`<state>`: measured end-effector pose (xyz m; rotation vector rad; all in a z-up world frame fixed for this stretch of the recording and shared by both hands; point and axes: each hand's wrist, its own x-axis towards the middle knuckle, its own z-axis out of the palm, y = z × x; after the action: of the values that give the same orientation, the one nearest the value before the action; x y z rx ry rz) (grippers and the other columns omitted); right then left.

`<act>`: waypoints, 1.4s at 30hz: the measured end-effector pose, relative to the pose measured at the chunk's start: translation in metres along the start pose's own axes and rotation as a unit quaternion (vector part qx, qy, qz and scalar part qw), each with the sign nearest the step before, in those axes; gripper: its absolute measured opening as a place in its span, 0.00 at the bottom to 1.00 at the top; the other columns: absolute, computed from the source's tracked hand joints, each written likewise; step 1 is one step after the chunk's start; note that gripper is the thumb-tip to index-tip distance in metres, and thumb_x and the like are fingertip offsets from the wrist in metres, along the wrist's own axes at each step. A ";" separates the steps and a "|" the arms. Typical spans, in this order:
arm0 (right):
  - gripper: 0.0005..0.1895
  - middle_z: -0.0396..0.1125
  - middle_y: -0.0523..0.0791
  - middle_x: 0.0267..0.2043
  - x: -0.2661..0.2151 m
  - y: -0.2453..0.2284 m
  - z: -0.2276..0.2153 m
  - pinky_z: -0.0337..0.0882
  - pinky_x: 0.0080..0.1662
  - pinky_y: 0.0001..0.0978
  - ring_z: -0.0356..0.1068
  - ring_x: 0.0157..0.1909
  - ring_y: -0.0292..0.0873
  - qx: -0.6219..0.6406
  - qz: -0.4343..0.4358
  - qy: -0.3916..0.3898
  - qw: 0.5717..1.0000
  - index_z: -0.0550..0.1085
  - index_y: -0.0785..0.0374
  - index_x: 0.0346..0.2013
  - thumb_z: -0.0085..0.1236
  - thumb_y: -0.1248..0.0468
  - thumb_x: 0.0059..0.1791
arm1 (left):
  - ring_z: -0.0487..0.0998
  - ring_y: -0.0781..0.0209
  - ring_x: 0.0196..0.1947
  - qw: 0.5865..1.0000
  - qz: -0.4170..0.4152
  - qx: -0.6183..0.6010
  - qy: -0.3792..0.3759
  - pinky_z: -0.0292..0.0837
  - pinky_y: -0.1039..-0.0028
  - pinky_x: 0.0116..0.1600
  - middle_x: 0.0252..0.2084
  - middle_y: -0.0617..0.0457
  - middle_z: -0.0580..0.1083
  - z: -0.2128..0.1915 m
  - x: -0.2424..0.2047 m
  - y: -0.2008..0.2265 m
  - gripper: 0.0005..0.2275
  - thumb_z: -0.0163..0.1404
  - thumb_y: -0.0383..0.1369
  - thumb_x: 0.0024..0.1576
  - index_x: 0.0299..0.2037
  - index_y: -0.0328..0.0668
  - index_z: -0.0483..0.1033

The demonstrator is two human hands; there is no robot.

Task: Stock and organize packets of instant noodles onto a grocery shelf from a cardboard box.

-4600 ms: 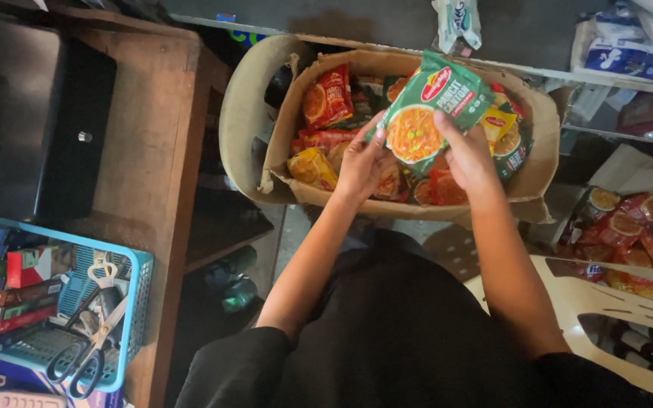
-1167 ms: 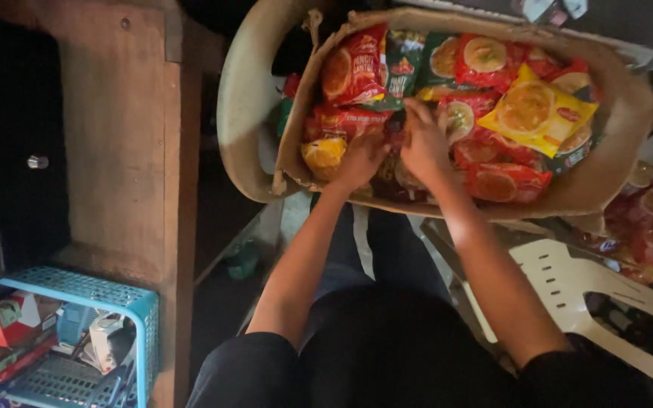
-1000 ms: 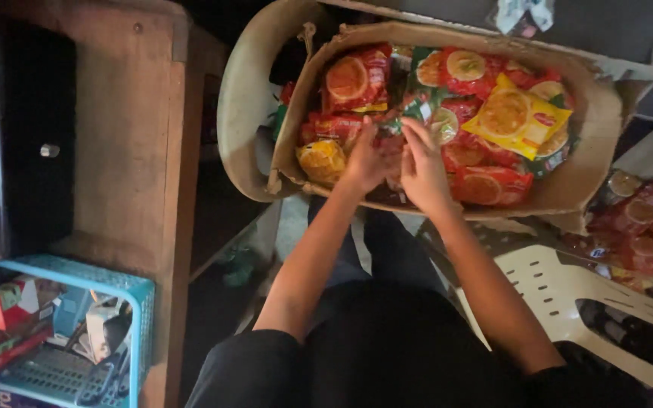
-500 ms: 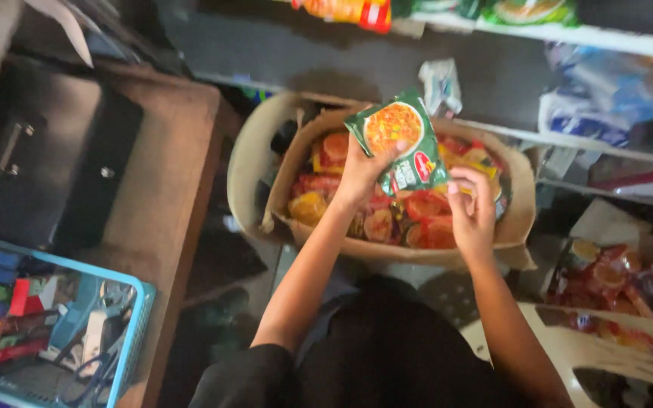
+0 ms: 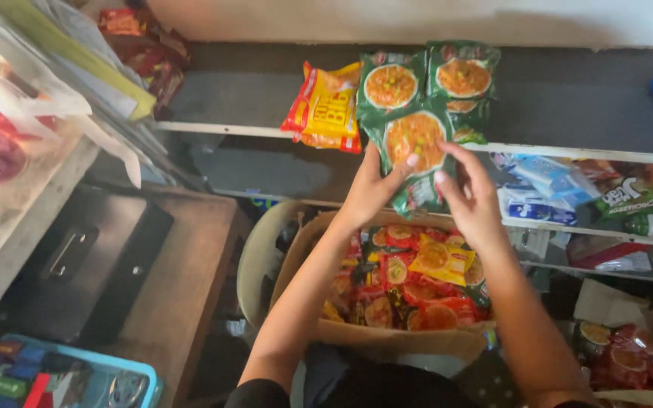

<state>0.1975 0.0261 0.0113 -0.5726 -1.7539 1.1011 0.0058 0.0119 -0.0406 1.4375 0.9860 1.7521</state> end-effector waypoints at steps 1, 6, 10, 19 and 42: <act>0.23 0.67 0.43 0.61 0.012 -0.005 -0.001 0.67 0.53 0.24 0.66 0.56 0.33 -0.003 -0.004 0.004 1.000 0.65 0.64 0.67 0.55 0.68 0.56 | 0.72 0.60 0.66 1.000 0.004 -0.002 -0.005 0.69 0.67 0.72 0.64 0.40 0.71 -0.001 0.008 0.009 0.25 0.55 0.29 0.69 0.71 0.33 0.57; 0.23 0.64 0.43 0.69 0.083 -0.002 -0.010 0.66 0.61 0.25 0.63 0.65 0.33 -0.024 -0.089 0.021 0.996 0.67 0.60 0.70 0.53 0.70 0.59 | 0.76 0.61 0.56 0.999 -0.018 0.007 0.025 0.76 0.73 0.55 0.68 0.48 0.61 -0.011 0.052 0.047 0.43 0.57 0.32 0.58 0.76 0.46 0.34; 0.21 0.64 0.43 0.67 0.127 0.017 -0.002 0.68 0.53 0.26 0.65 0.58 0.35 -0.046 -0.054 0.005 0.997 0.68 0.56 0.67 0.55 0.66 0.58 | 0.68 0.65 0.66 0.993 0.105 -0.057 0.006 0.79 0.69 0.60 0.72 0.48 0.59 -0.029 0.088 0.036 0.36 0.56 0.28 0.61 0.76 0.40 0.47; 0.19 0.60 0.57 0.64 0.166 0.045 0.030 0.69 0.58 0.47 0.66 0.61 0.60 -0.375 -0.174 0.021 0.910 0.76 0.58 0.60 0.63 0.63 0.53 | 0.72 0.37 0.65 0.945 0.081 0.316 0.002 0.68 0.60 0.65 0.64 0.31 0.70 -0.084 0.139 -0.018 0.26 0.52 0.26 0.61 0.70 0.36 0.61; 0.14 0.58 0.45 0.54 0.016 0.098 0.042 0.63 0.39 0.28 0.60 0.44 0.41 -0.143 -0.246 0.167 0.944 0.72 0.66 0.52 0.42 0.80 0.58 | 0.60 0.42 0.61 0.918 0.050 0.376 0.114 0.56 0.54 0.69 0.60 0.41 0.61 -0.054 -0.064 -0.052 0.18 0.54 0.32 0.62 0.62 0.47 0.67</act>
<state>0.1439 0.0676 -0.0723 -0.4270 -1.6371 0.3782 -0.0343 -0.0241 -0.1226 1.7715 1.8871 1.7138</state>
